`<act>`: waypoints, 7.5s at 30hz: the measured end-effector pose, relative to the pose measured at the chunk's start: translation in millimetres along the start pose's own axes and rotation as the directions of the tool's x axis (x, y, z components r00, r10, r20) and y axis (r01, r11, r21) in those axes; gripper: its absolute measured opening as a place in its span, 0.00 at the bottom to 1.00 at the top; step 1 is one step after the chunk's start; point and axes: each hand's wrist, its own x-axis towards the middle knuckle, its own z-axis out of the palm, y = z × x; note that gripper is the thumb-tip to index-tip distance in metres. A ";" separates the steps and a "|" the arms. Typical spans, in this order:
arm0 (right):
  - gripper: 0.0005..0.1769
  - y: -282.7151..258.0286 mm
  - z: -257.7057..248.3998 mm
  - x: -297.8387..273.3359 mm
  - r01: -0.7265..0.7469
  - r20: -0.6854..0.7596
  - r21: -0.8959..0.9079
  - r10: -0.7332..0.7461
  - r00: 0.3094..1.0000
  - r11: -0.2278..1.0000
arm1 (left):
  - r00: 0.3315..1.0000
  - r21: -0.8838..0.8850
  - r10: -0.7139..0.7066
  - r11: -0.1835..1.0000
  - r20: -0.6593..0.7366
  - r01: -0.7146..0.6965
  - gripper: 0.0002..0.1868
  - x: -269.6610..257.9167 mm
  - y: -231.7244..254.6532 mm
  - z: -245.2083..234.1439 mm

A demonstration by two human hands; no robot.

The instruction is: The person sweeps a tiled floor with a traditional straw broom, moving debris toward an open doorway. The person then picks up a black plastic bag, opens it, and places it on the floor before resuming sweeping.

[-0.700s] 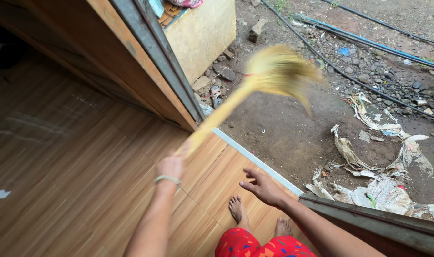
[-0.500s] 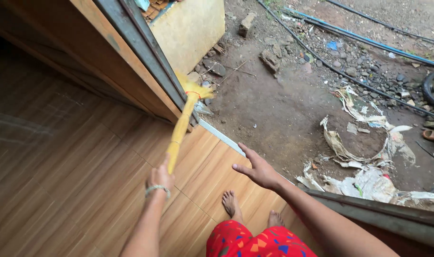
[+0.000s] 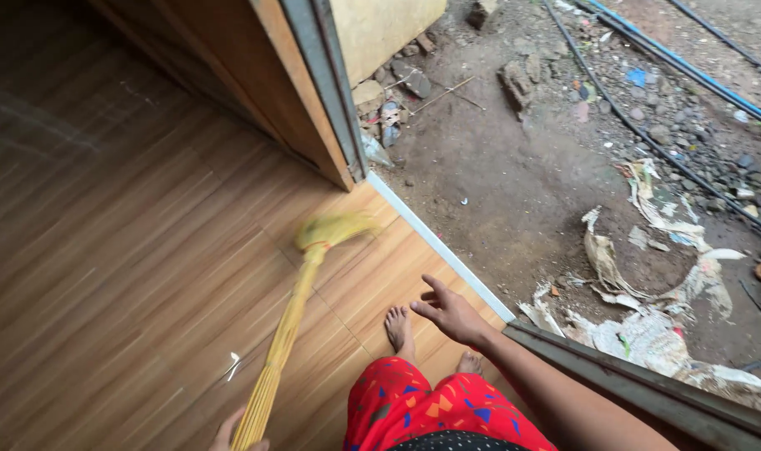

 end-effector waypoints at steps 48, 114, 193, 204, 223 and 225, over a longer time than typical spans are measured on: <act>0.37 28.7 -18.0 64.1 -0.143 -0.127 0.017 0.144 0.981 0.990 | 0.655 -0.328 0.549 0.836 0.519 -0.441 0.52 9.6 211.1 130.9; 0.50 -18.4 -1.7 50.0 0.340 0.336 -0.259 -0.245 0.909 0.904 | 0.629 -0.423 0.716 0.693 0.305 -0.584 0.42 -6.2 97.1 300.4; 0.35 26.2 3.2 64.2 -0.116 -0.326 -0.095 0.079 0.942 0.989 | 0.789 -0.009 0.062 0.997 0.611 -0.071 0.29 46.5 197.8 207.3; 0.38 52.8 53.9 63.5 -0.026 -0.286 0.062 0.043 0.957 0.998 | 0.841 -0.041 0.368 0.922 0.397 -0.384 0.52 68.8 211.3 86.5; 0.34 83.5 19.7 18.5 -0.243 -0.339 0.186 0.294 0.894 0.952 | 0.612 -0.321 0.241 0.947 0.753 0.023 0.44 6.5 194.3 230.0; 0.34 85.2 14.3 12.9 -0.240 -0.322 0.228 0.306 0.896 0.944 | 0.580 -0.366 0.336 0.928 0.742 -0.069 0.46 -9.1 193.8 198.2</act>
